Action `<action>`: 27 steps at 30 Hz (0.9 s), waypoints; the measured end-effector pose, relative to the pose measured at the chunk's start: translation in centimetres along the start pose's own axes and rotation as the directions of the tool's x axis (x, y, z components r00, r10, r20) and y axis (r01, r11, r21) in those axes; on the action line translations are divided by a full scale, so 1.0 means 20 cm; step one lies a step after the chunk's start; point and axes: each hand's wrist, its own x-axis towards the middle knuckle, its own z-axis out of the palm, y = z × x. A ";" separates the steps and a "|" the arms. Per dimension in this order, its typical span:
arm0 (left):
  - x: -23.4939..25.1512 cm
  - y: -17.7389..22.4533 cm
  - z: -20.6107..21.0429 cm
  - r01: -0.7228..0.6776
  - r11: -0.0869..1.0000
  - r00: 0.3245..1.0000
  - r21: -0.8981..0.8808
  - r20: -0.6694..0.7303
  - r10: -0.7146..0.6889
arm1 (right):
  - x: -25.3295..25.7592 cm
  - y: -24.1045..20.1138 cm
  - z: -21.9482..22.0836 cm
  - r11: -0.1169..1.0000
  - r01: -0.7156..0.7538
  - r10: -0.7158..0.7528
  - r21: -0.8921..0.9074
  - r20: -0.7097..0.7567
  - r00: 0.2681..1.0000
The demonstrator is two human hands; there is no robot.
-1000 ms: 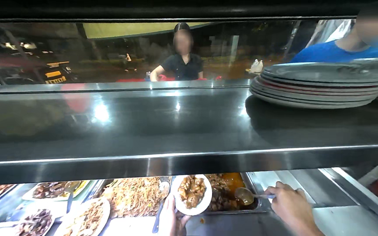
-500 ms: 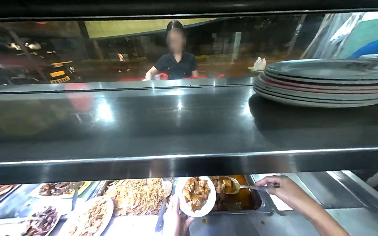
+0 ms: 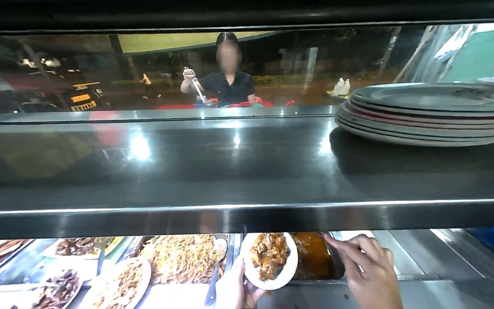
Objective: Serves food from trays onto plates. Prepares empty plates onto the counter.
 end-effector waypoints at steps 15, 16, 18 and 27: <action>-0.04 0.02 0.04 0.006 0.995 0.996 0.104 0.082 -0.015 | -0.11 -0.04 0.01 0.968 -0.158 0.145 0.196 0.080 0.986; -0.05 0.03 0.04 0.003 0.994 0.996 0.113 0.090 -0.013 | -0.11 -0.02 0.00 0.958 -0.187 0.175 0.217 0.074 0.982; -0.05 0.03 0.05 0.000 0.993 0.996 0.122 0.089 -0.011 | -0.12 0.03 -0.03 0.952 -0.194 0.186 0.235 0.056 0.981; -0.15 0.05 0.13 -0.012 0.978 0.993 0.208 0.118 -0.013 | -0.20 0.17 -0.11 0.818 -0.489 0.491 0.303 0.076 0.868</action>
